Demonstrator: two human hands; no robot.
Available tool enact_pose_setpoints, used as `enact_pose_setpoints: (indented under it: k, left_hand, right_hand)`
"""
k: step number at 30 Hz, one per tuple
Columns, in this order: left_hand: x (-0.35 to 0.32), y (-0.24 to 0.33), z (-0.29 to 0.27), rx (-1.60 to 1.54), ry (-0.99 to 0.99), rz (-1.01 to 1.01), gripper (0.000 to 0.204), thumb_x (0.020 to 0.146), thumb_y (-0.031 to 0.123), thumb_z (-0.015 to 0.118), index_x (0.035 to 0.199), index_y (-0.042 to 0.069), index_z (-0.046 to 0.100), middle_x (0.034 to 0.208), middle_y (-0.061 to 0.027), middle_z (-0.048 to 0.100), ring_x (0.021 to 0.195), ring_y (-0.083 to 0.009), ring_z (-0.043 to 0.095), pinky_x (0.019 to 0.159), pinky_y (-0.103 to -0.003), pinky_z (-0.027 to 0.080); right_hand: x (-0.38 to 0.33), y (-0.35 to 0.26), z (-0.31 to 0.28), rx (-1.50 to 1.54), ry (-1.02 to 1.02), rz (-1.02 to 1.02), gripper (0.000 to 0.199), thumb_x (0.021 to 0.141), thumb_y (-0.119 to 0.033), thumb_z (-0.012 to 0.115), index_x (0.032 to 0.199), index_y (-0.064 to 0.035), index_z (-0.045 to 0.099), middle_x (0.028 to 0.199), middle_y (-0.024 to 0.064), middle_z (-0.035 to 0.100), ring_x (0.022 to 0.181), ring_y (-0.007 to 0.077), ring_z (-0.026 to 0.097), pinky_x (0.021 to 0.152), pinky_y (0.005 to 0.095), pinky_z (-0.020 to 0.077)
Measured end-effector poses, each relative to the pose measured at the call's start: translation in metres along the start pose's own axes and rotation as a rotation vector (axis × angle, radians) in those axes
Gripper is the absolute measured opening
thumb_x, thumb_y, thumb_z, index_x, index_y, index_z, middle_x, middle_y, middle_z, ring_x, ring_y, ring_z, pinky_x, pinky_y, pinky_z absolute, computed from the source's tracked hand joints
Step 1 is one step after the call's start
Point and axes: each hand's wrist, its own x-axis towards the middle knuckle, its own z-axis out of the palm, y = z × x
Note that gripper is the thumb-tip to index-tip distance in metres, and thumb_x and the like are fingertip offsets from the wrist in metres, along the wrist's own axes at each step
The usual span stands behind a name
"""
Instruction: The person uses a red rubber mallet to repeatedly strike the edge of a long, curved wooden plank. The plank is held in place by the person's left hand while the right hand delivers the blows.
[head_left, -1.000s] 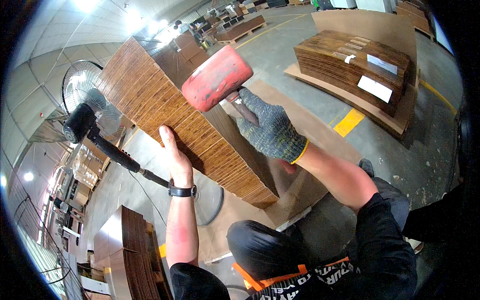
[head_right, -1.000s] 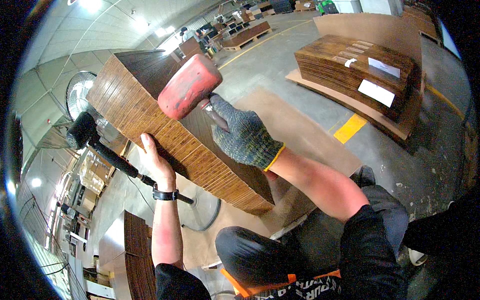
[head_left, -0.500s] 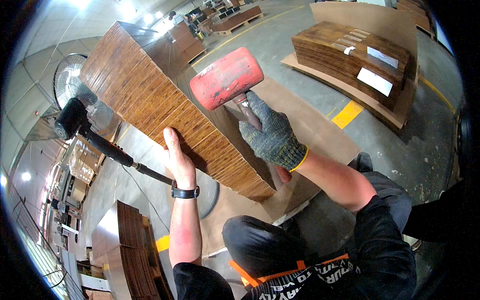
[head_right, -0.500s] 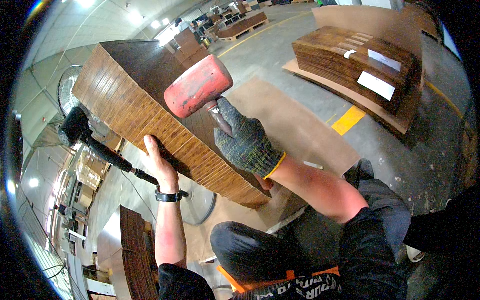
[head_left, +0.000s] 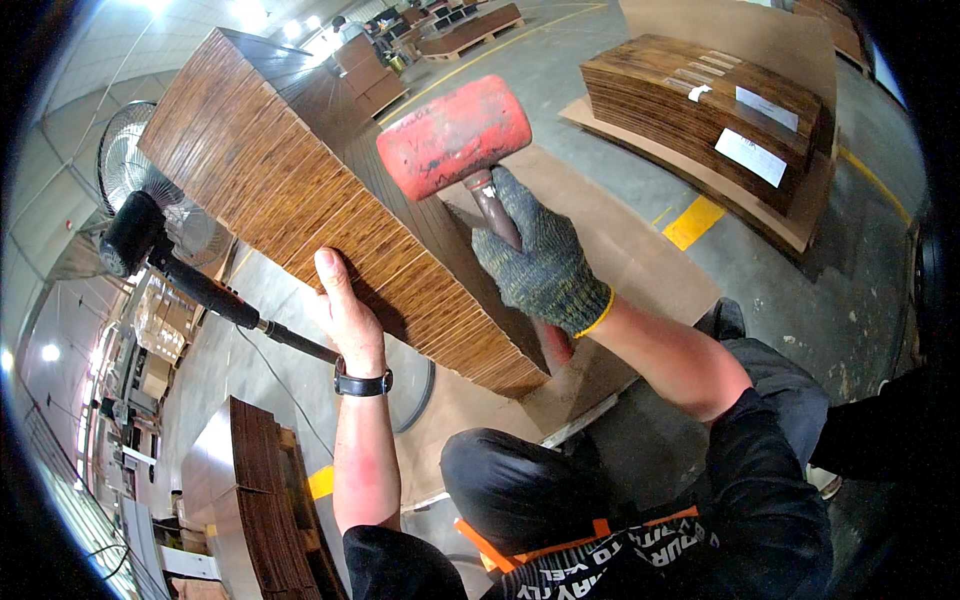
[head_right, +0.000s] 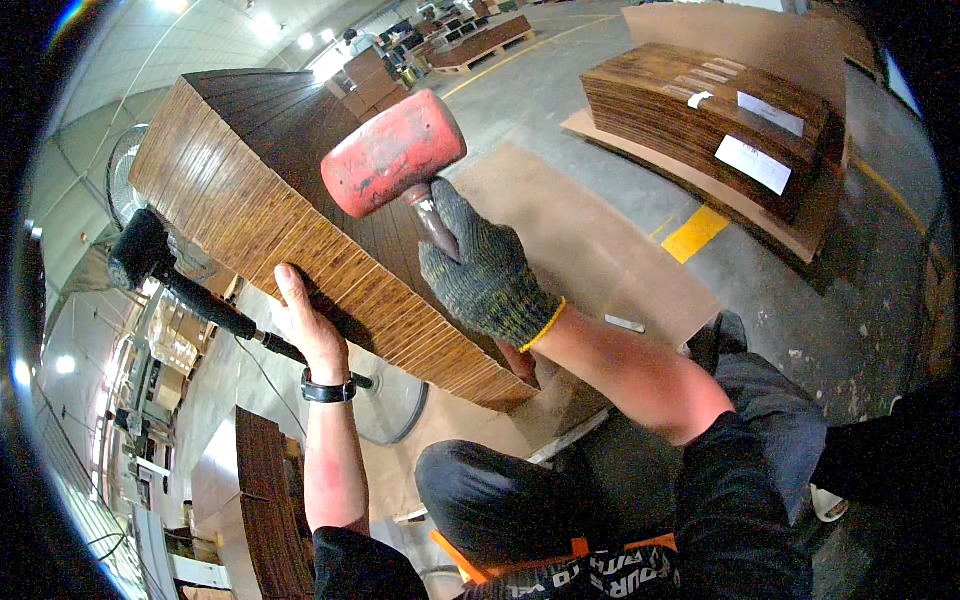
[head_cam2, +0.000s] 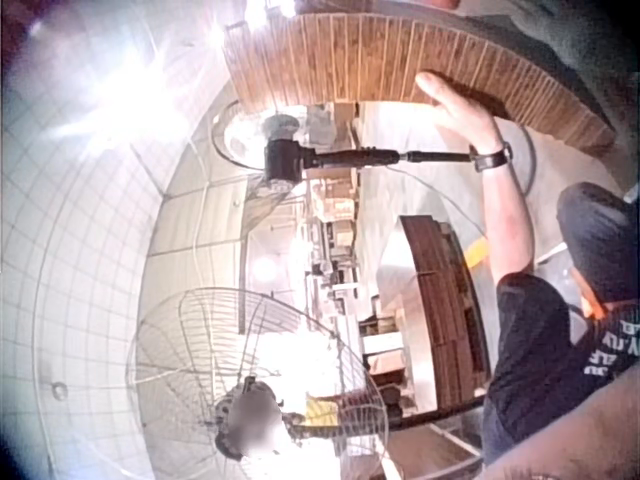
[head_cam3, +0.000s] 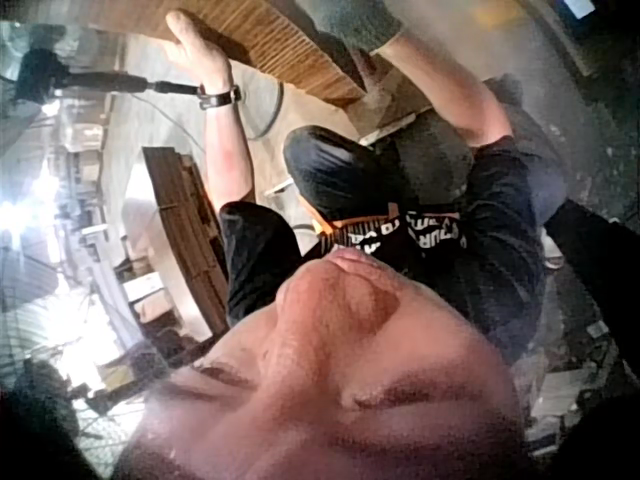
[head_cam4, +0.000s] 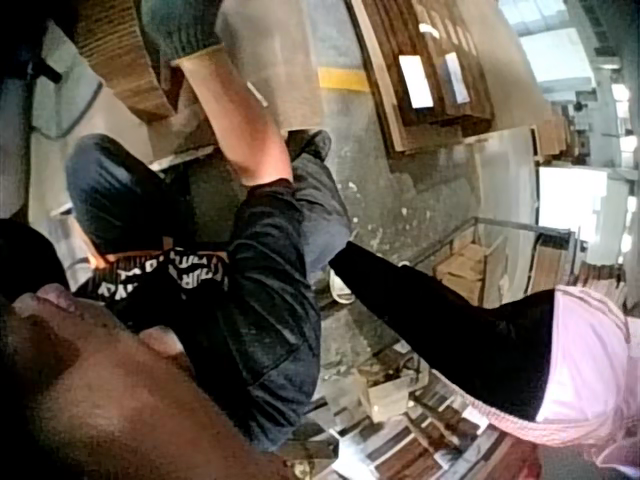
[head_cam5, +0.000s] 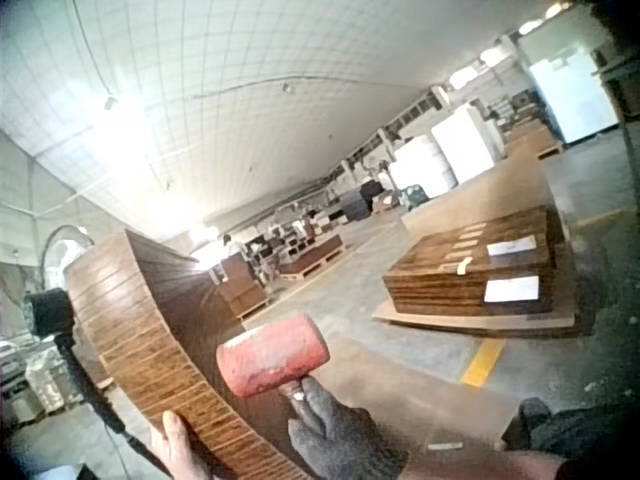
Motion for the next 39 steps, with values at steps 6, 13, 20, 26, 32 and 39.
enact_pose_setpoints:
  k: [6, 13, 20, 26, 32, 39]
  left_hand:
    - [0.0, 0.001, -0.002, 0.019, -0.029, -0.018, 0.042, 0.094, 0.038, 0.053, 0.113, 0.001, 0.051, 0.103, -0.0047, 0.057, 0.091, -0.0124, 0.052, 0.084, -0.029, 0.041]
    - [-0.005, 0.0, 0.0, -0.012, -0.015, 0.0, 0.041, 0.095, 0.037, 0.052, 0.113, 0.001, 0.05, 0.106, -0.0047, 0.056, 0.094, -0.0118, 0.051, 0.086, -0.029, 0.04]
    - [-0.042, -0.013, 0.001, 0.036, 0.021, -0.151, 0.046, 0.09, 0.033, 0.06, 0.119, -0.002, 0.049, 0.108, -0.0064, 0.057, 0.095, -0.0141, 0.052, 0.088, -0.029, 0.04]
    - [-0.046, -0.019, 0.0, 0.046, 0.006, -0.099, 0.046, 0.09, 0.033, 0.06, 0.118, -0.002, 0.049, 0.11, -0.0078, 0.057, 0.097, -0.0153, 0.053, 0.088, -0.031, 0.041]
    - [-0.046, -0.023, -0.002, 0.04, 0.0, -0.087, 0.05, 0.089, 0.037, 0.061, 0.118, -0.003, 0.049, 0.109, -0.0075, 0.057, 0.096, -0.0156, 0.053, 0.087, -0.031, 0.042]
    - [-0.045, -0.03, -0.002, 0.045, 0.056, -0.08, 0.05, 0.089, 0.04, 0.061, 0.113, -0.003, 0.052, 0.106, -0.007, 0.057, 0.094, -0.0151, 0.053, 0.086, -0.031, 0.042]
  right_hand:
    - [0.008, -0.008, -0.001, -0.022, -0.078, 0.012, 0.059, 0.079, -0.017, 0.064, 0.131, -0.0022, 0.04, 0.104, 0.0256, 0.06, 0.094, 0.0419, 0.059, 0.076, 0.0442, 0.0494]
    - [-0.004, 0.01, -0.006, -0.105, -0.09, -0.086, 0.061, 0.08, -0.016, 0.063, 0.133, -0.0022, 0.038, 0.105, 0.026, 0.059, 0.094, 0.0424, 0.059, 0.077, 0.0429, 0.0496]
    - [-0.033, 0.029, -0.013, -0.038, -0.145, 0.091, 0.06, 0.08, -0.017, 0.063, 0.133, -0.0014, 0.04, 0.095, 0.0224, 0.062, 0.085, 0.0357, 0.064, 0.073, 0.0384, 0.0508]
    - [-0.044, 0.041, -0.003, -0.103, -0.1, 0.055, 0.062, 0.08, -0.018, 0.064, 0.135, -0.0013, 0.039, 0.083, 0.0205, 0.063, 0.072, 0.0335, 0.064, 0.064, 0.0379, 0.0506]
    - [-0.061, 0.053, -0.006, -0.06, -0.198, 0.121, 0.061, 0.08, -0.016, 0.062, 0.135, -0.0024, 0.039, 0.081, 0.021, 0.062, 0.069, 0.0359, 0.063, 0.062, 0.04, 0.0498]
    - [-0.068, 0.058, -0.01, -0.075, -0.217, 0.118, 0.06, 0.08, -0.017, 0.062, 0.135, -0.0041, 0.039, 0.083, 0.0215, 0.063, 0.07, 0.0382, 0.062, 0.062, 0.0418, 0.0496]
